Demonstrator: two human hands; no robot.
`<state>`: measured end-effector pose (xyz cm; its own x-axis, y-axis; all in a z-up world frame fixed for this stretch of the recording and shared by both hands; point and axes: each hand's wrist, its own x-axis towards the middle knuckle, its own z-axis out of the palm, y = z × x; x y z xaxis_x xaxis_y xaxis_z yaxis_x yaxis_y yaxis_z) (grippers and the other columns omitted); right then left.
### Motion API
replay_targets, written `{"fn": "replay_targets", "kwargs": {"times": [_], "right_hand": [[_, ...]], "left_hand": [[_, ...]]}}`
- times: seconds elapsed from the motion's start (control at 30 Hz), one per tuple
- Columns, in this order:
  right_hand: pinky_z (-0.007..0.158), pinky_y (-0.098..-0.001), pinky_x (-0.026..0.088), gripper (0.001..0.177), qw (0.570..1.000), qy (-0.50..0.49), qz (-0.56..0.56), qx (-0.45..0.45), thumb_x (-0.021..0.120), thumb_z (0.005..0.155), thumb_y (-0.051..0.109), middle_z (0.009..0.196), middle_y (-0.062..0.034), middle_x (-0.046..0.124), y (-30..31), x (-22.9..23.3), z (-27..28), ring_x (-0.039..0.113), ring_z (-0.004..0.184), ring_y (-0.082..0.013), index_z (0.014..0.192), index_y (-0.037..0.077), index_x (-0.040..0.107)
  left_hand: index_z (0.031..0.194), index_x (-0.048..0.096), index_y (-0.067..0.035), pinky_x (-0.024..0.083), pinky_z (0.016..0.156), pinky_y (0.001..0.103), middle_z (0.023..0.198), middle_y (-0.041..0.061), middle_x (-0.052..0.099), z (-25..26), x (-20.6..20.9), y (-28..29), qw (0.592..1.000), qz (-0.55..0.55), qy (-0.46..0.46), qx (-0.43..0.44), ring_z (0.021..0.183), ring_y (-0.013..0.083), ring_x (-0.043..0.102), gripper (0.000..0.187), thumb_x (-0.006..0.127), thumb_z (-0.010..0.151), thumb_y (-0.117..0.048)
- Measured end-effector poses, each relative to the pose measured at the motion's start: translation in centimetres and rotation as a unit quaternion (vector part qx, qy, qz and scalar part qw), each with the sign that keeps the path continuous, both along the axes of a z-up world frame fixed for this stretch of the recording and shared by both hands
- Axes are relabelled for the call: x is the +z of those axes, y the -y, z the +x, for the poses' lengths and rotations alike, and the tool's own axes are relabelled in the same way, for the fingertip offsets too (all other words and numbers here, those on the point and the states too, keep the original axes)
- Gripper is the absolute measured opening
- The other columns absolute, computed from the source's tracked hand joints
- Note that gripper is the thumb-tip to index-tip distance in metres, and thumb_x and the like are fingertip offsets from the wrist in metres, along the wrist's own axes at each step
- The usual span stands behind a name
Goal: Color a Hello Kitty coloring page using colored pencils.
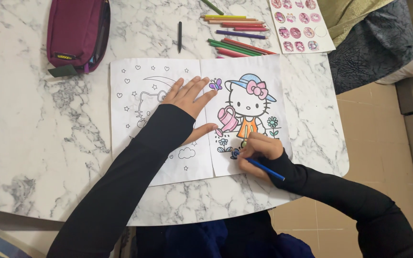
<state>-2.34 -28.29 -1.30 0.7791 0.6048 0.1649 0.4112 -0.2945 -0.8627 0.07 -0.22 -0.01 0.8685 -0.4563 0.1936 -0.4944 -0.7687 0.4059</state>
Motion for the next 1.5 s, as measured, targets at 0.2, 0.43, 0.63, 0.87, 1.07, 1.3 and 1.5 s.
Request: {"fn": "replay_targets", "kwargs": {"times": [0.2,0.43,0.63,0.87,1.07,1.3,1.5], "right_hand": [[0.052,-0.0275,0.059,0.019,1.000,0.017,-0.005,-0.015,0.081,0.081,0.003,0.072,-0.0188,0.063,-0.5,0.6,-0.3,0.075,0.060,-0.0248,0.074,-0.001,0.063],[0.051,-0.0297,0.061,0.019,1.000,0.027,-0.008,-0.001,0.082,0.079,0.002,0.069,-0.0177,0.060,-0.3,0.3,-0.2,0.078,0.067,-0.0304,0.072,-0.002,0.064],[0.050,-0.0281,0.060,0.019,1.000,0.026,-0.004,-0.008,0.082,0.078,0.002,0.069,-0.0172,0.060,-0.3,0.1,-0.2,0.076,0.062,-0.0288,0.072,-0.001,0.065],[0.053,-0.0282,0.060,0.014,0.995,-0.047,0.084,-0.032,0.078,0.086,0.007,0.082,-0.0187,0.067,0.2,0.2,0.7,0.074,0.061,-0.0222,0.083,-0.001,0.067],[0.079,-0.0316,0.059,0.016,0.987,0.018,0.119,-0.105,0.063,0.102,0.013,0.104,-0.0162,0.067,1.8,5.1,4.3,0.072,0.087,-0.0203,0.106,-0.002,0.060],[0.065,-0.0333,0.051,0.018,0.904,0.404,-0.126,-0.056,0.070,0.107,0.012,0.093,-0.0120,0.062,2.2,4.8,18.0,0.062,0.066,-0.0279,0.123,0.004,0.075],[0.084,-0.0385,0.057,0.015,0.852,0.453,-0.260,-0.021,0.079,0.094,0.015,0.092,-0.0083,0.066,2.1,-0.7,27.7,0.064,0.089,-0.0295,0.109,0.013,0.079]], "left_hand": [[0.148,0.044,-0.011,0.008,0.119,0.056,0.148,0.023,0.040,0.0,-0.3,0.0,1.000,0.000,0.004,0.002,0.146,0.0378,0.030,0.074,0.062,0.091,-0.056],[0.147,0.045,-0.011,0.008,0.119,0.056,0.148,0.023,0.041,-0.1,0.0,-0.1,1.000,-0.002,0.002,0.004,0.145,0.0380,0.031,0.074,0.063,0.091,-0.055],[0.148,0.043,-0.012,0.008,0.119,0.056,0.148,0.023,0.040,-0.1,0.0,-0.1,1.000,0.005,0.001,0.001,0.146,0.0383,0.031,0.074,0.062,0.091,-0.055],[0.149,0.042,-0.012,0.007,0.119,0.057,0.148,0.023,0.040,0.0,-0.1,-0.1,1.000,0.006,-0.001,-0.001,0.146,0.0382,0.030,0.074,0.061,0.092,-0.056],[0.150,0.039,-0.013,0.009,0.120,0.056,0.151,0.022,0.036,-0.1,0.4,0.1,0.999,0.041,-0.013,0.014,0.147,0.0374,0.028,0.078,0.061,0.090,-0.059],[0.149,0.040,-0.015,0.009,0.120,0.056,0.152,0.020,0.037,-0.1,0.5,-0.1,0.998,0.056,-0.043,0.006,0.148,0.0354,0.028,0.081,0.064,0.087,-0.061],[0.149,0.041,-0.013,0.011,0.120,0.056,0.152,0.020,0.036,-0.1,0.7,0.0,0.997,0.061,-0.043,0.006,0.148,0.0354,0.028,0.080,0.064,0.087,-0.059]]}}
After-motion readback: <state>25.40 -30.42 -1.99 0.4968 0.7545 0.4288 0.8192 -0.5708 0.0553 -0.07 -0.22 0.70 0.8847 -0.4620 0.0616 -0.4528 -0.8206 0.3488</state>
